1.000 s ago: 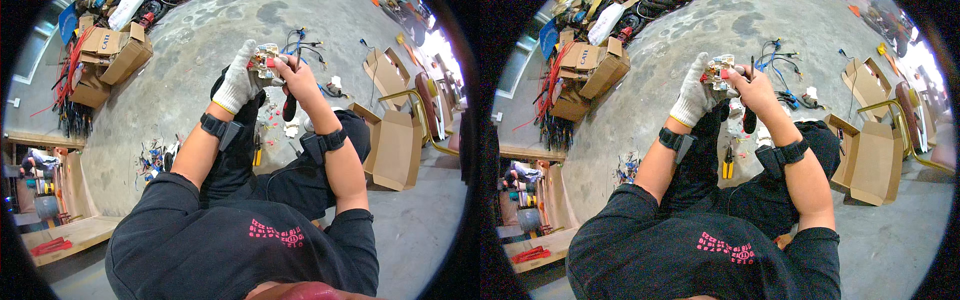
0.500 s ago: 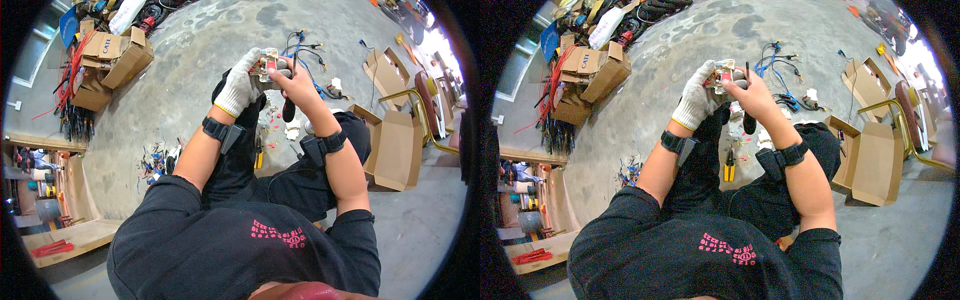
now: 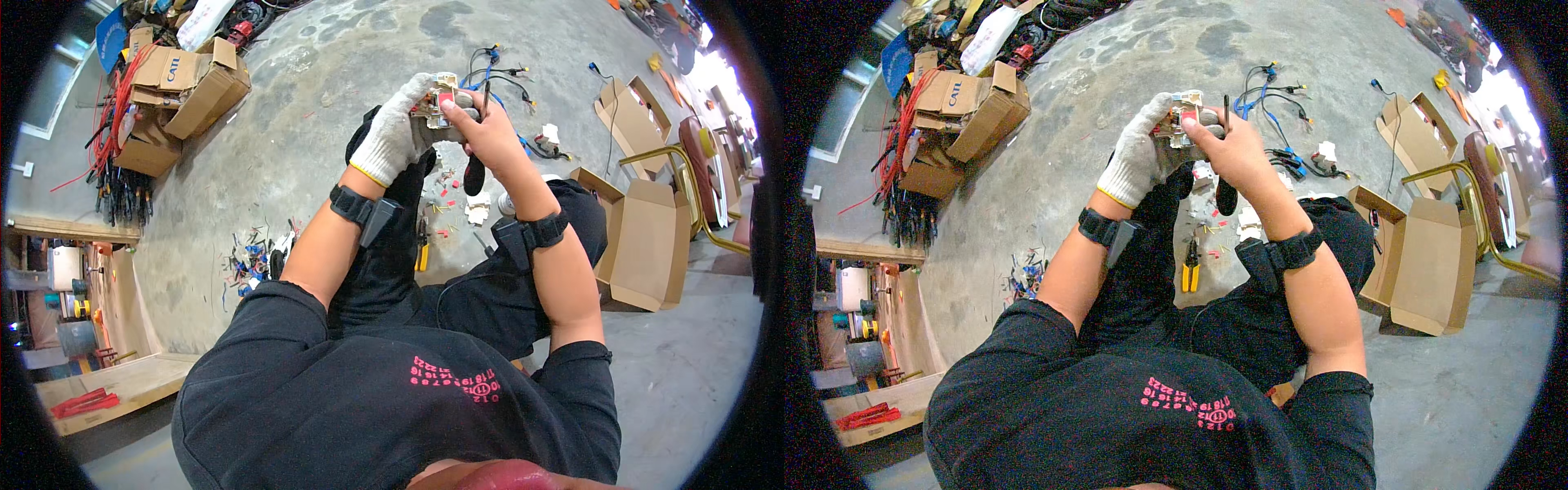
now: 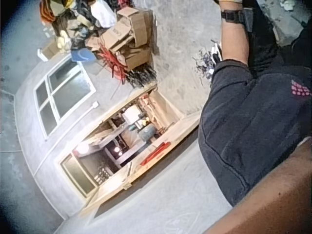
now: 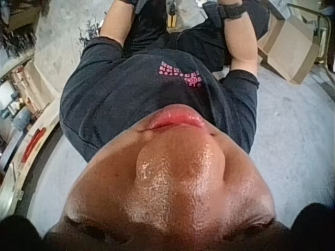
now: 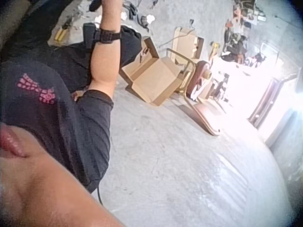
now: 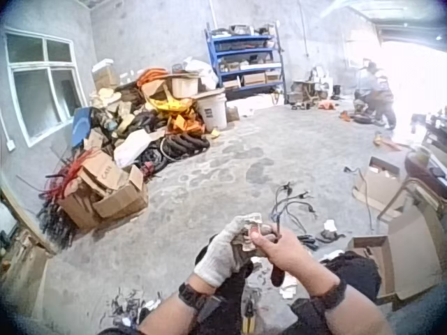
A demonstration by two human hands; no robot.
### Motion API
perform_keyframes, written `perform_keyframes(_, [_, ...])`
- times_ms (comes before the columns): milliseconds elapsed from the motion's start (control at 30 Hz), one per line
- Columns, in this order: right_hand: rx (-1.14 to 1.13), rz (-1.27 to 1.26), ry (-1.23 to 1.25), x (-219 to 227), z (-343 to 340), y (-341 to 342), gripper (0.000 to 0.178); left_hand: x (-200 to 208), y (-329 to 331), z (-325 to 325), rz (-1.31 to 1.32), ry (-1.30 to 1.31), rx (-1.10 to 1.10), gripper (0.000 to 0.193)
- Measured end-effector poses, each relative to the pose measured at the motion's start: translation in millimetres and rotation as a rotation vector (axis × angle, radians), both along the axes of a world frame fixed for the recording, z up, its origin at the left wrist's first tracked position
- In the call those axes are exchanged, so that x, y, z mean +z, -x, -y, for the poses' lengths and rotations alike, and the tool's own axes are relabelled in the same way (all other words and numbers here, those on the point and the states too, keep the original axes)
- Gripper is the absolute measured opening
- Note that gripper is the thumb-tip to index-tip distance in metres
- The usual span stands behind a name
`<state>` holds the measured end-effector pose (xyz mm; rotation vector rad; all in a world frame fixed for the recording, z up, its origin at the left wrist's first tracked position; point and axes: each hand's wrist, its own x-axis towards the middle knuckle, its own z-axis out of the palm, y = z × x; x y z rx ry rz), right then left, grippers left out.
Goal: Repairing or inspecting an electrical circuit breaker component using a screwdriver.
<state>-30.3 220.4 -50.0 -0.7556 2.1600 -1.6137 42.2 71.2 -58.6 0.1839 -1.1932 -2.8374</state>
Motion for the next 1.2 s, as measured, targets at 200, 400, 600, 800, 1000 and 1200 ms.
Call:
perform_keyframes(200, [0.031,0.055,0.153,-5.4,0.9,0.0,0.038,1.2,-0.9,-0.4,-0.013,-0.037,0.017,0.041])
perform_keyframes(400, [0.028,0.037,0.077,-2.0,-0.1,2.6,0.035,5.1,-3.4,-1.8,-0.019,0.000,-0.001,0.042])
perform_keyframes(600, [-0.009,-0.112,0.015,-9.0,2.8,4.2,0.044,-1.8,-0.2,0.6,-0.038,-0.013,0.006,0.044])
perform_keyframes(800, [0.060,-0.084,0.057,-6.5,0.5,0.6,0.047,0.0,3.2,-0.4,-0.036,-0.059,0.047,0.054])
perform_keyframes(1000, [0.022,-0.069,-0.004,13.7,-1.2,-6.2,0.043,-4.5,4.9,1.0,-0.010,0.026,0.051,0.058])
perform_keyframes(1200, [0.026,-0.121,0.041,-3.6,1.1,1.0,0.044,2.3,3.8,-0.6,0.002,-0.085,-0.007,0.063])
